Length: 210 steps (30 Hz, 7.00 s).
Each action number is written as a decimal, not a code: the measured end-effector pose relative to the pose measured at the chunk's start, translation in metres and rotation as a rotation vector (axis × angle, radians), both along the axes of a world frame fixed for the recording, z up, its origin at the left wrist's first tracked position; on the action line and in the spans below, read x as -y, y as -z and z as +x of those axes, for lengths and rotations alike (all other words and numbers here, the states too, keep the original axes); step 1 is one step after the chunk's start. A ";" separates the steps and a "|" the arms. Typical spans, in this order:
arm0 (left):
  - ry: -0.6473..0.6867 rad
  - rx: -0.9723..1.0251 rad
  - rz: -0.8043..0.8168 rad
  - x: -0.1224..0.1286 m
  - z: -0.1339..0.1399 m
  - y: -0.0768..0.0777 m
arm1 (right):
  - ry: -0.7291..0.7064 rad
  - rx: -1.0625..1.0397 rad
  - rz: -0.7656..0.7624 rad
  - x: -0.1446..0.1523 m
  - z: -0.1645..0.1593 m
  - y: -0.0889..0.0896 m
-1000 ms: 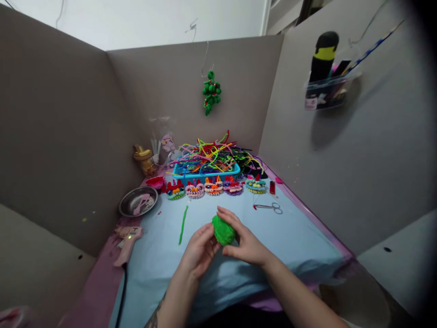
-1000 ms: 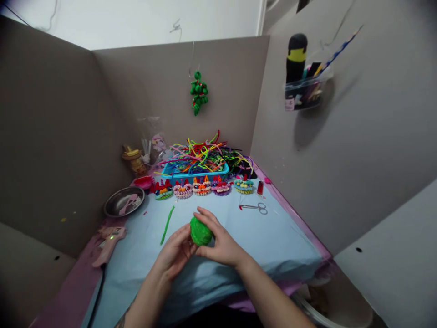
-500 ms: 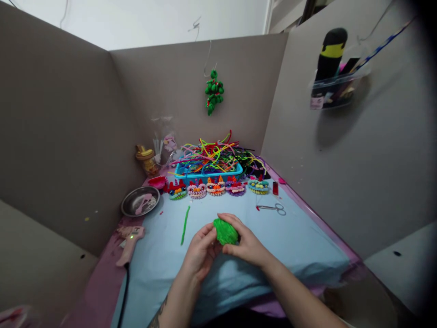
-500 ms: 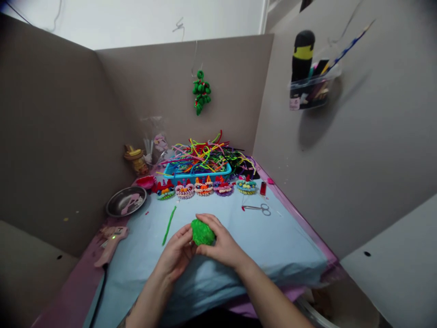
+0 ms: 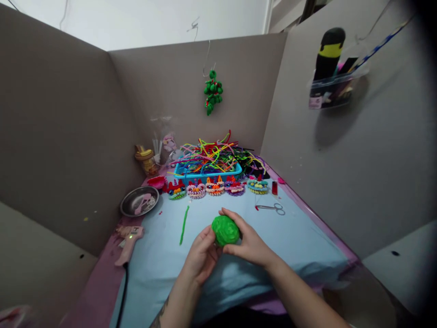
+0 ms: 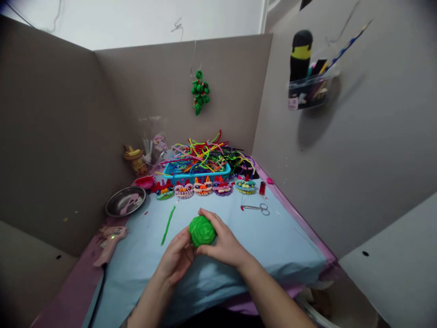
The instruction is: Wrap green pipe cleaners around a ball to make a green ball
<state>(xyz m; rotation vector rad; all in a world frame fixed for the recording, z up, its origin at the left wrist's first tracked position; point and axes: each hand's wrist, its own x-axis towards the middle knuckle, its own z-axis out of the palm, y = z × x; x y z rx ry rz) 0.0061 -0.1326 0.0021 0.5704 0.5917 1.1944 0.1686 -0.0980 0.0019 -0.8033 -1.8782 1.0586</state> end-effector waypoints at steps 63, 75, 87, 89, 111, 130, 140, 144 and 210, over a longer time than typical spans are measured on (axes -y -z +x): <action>-0.095 -0.849 0.590 0.006 -0.011 -0.023 | -0.003 -0.639 -0.714 0.023 -0.016 -0.026; -0.091 -0.792 0.536 0.002 -0.008 -0.021 | 0.004 -0.642 -0.729 0.018 -0.019 -0.016; -0.122 -0.664 0.416 -0.002 -0.008 -0.016 | 0.034 -0.574 -0.652 0.014 -0.012 -0.021; -0.116 -0.683 0.424 -0.001 -0.007 -0.019 | 0.051 -0.565 -0.641 0.015 -0.013 -0.020; -0.098 -0.586 0.366 0.000 -0.006 -0.009 | 0.002 -0.697 -0.684 0.018 -0.008 -0.020; -0.181 -0.372 0.152 -0.004 0.007 -0.001 | 0.092 -0.660 -0.744 0.022 -0.014 -0.007; -0.235 -0.470 0.132 -0.006 0.019 -0.004 | 0.162 -0.546 -0.571 0.017 -0.015 -0.002; -0.244 -0.483 0.137 -0.005 0.022 -0.004 | 0.291 -0.554 -0.409 0.019 -0.018 0.004; -0.501 -1.354 0.415 -0.071 -0.066 0.030 | 0.066 0.427 0.183 -0.112 -0.048 0.035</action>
